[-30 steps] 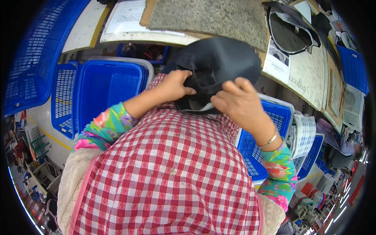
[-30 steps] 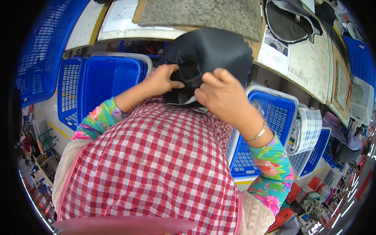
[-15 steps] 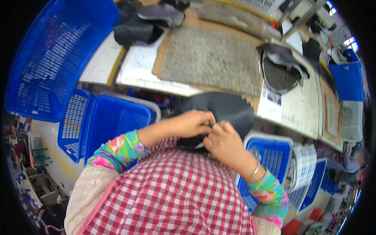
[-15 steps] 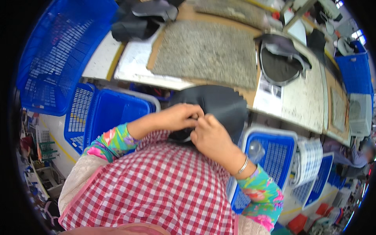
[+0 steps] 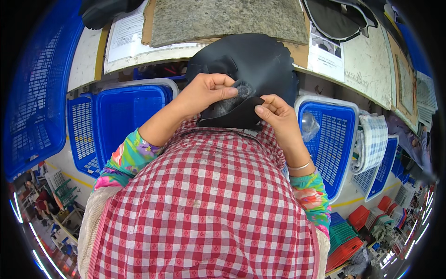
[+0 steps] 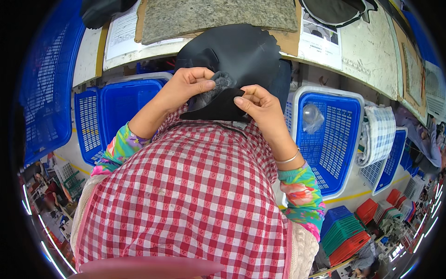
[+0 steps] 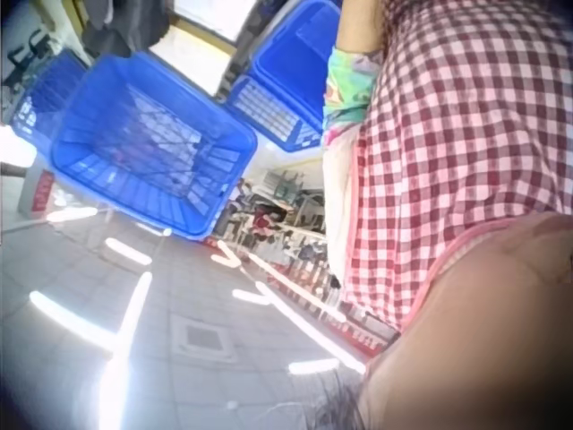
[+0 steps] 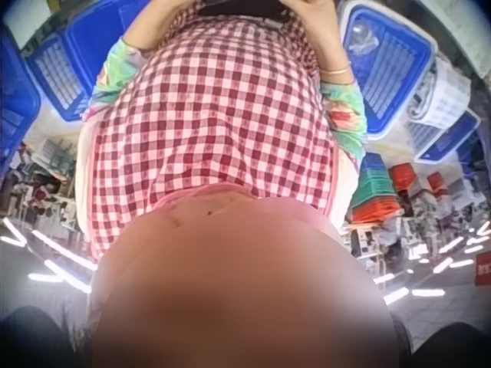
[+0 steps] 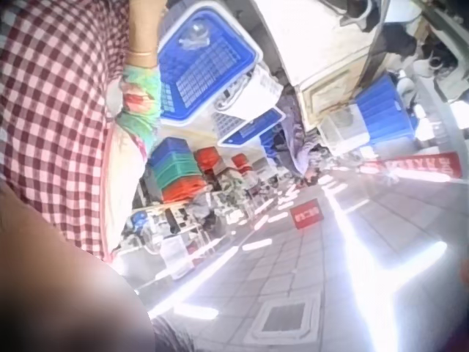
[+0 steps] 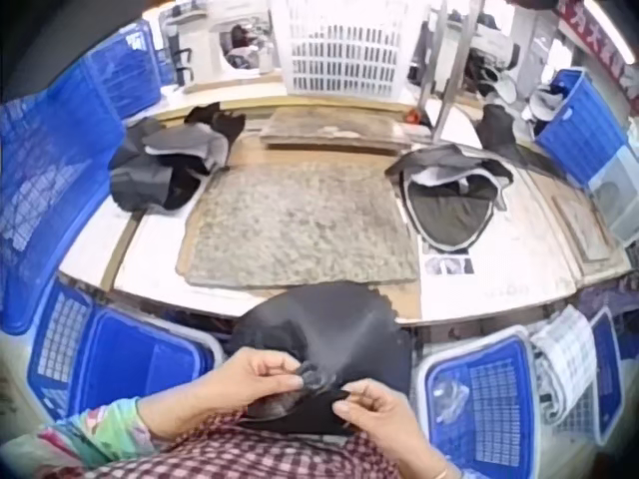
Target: The person repeatedly picks up black shoe components, aligns edges, and presses them together by hand. They turn the parts over, check seams, and place finished pieces on the workbench while handling additional components one at a time.
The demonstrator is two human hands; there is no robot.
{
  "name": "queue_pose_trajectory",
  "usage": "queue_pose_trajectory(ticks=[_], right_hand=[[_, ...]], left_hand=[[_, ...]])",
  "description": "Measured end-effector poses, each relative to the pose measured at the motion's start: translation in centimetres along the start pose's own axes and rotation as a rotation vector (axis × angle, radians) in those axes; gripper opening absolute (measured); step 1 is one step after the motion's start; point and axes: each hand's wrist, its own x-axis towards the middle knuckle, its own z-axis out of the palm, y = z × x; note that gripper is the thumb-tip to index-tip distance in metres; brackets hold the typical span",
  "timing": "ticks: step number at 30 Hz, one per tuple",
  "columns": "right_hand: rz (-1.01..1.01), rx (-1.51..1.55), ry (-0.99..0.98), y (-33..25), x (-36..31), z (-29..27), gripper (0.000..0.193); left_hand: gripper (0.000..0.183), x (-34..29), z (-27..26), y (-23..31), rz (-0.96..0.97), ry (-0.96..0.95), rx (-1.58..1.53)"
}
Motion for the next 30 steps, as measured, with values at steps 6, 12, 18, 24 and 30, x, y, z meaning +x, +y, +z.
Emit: queue_pose_trajectory(ticks=[6, 12, 18, 24, 30], right_hand=[[-0.203, -0.363, 0.020, 0.1, 0.5, 0.2, 0.016], [-0.141, -0.369, 0.025, -0.5, 0.9, 0.3, 0.024], [-0.133, -0.350, 0.015, -0.3, 1.1, 0.4, 0.025], [-0.119, -0.335, -0.010, -0.4, 1.3, 0.4, 0.025], [-0.112, -0.335, -0.027, -0.4, 1.4, 0.3, 0.024]], left_hand=[[0.028, 0.4, -0.7, 0.5, -0.001, -0.085, 0.029], [0.032, 0.0, 0.6, 0.4, 0.077, -0.017, 0.096], [0.034, -0.4, 1.3, 0.5, 0.075, 0.001, 0.110], [0.036, -0.5, 1.6, 0.8, 0.073, 0.016, 0.109], [0.032, -0.8, 1.6, 0.8, 0.074, 0.017, 0.149]])
